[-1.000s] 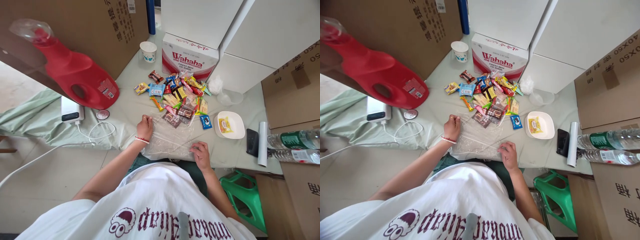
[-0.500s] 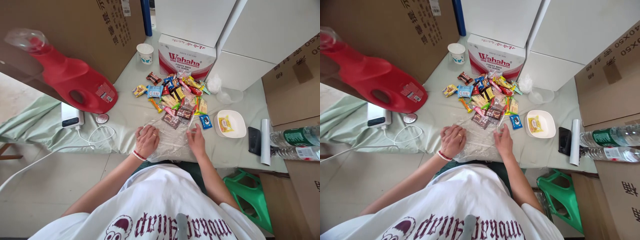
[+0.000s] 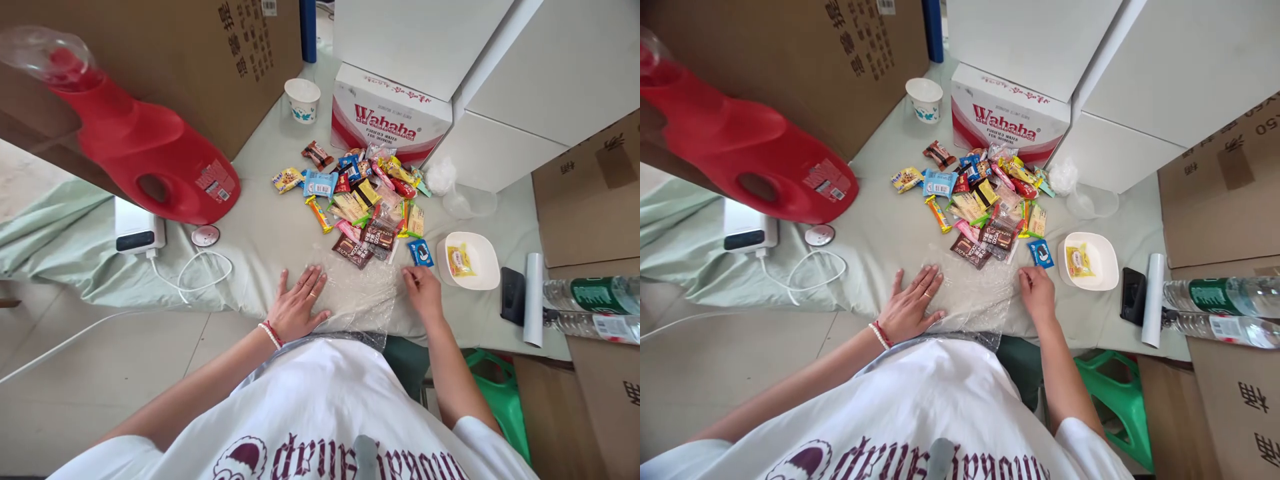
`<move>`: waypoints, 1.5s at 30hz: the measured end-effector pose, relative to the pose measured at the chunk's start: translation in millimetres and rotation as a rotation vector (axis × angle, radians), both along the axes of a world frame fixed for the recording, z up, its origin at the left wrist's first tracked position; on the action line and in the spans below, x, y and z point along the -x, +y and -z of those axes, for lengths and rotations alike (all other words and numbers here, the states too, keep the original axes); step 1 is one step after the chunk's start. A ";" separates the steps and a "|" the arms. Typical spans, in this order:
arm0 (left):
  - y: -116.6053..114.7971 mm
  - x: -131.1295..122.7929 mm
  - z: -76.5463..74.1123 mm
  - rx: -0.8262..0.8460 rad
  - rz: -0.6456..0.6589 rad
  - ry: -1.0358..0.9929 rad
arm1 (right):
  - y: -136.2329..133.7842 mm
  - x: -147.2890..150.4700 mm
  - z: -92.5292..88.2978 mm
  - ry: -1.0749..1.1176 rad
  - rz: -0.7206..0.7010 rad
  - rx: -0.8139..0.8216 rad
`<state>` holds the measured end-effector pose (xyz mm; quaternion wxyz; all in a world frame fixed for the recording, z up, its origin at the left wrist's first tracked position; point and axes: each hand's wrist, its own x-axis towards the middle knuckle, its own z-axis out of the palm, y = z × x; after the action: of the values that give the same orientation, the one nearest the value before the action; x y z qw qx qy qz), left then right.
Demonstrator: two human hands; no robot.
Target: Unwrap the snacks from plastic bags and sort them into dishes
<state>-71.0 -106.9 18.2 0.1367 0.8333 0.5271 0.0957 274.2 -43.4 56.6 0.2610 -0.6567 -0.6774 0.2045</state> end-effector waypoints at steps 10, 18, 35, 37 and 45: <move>0.6 -1.1 -1.4 -0.025 -0.054 -0.045 | 115.0 49.3 -12.3 -0.391 -0.374 0.020; -0.2 1.0 2.4 -0.015 -0.037 -0.080 | 91.0 47.4 -13.5 -0.018 -0.225 0.046; -1.5 -0.1 3.9 -0.034 -0.070 -0.095 | 73.4 119.0 -14.8 -0.525 -0.416 0.092; -1.9 -0.6 2.2 -0.032 -0.077 -0.089 | 71.0 119.0 -13.4 -0.502 -0.437 0.102; 7.5 -3.4 -5.6 0.014 -0.116 -0.115 | 80.9 56.0 -19.3 -0.053 -0.181 0.022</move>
<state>-67.6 -99.4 23.8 0.1668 0.7936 0.5662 0.1474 218.3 37.5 75.9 0.2163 -0.6009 -0.7382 0.2171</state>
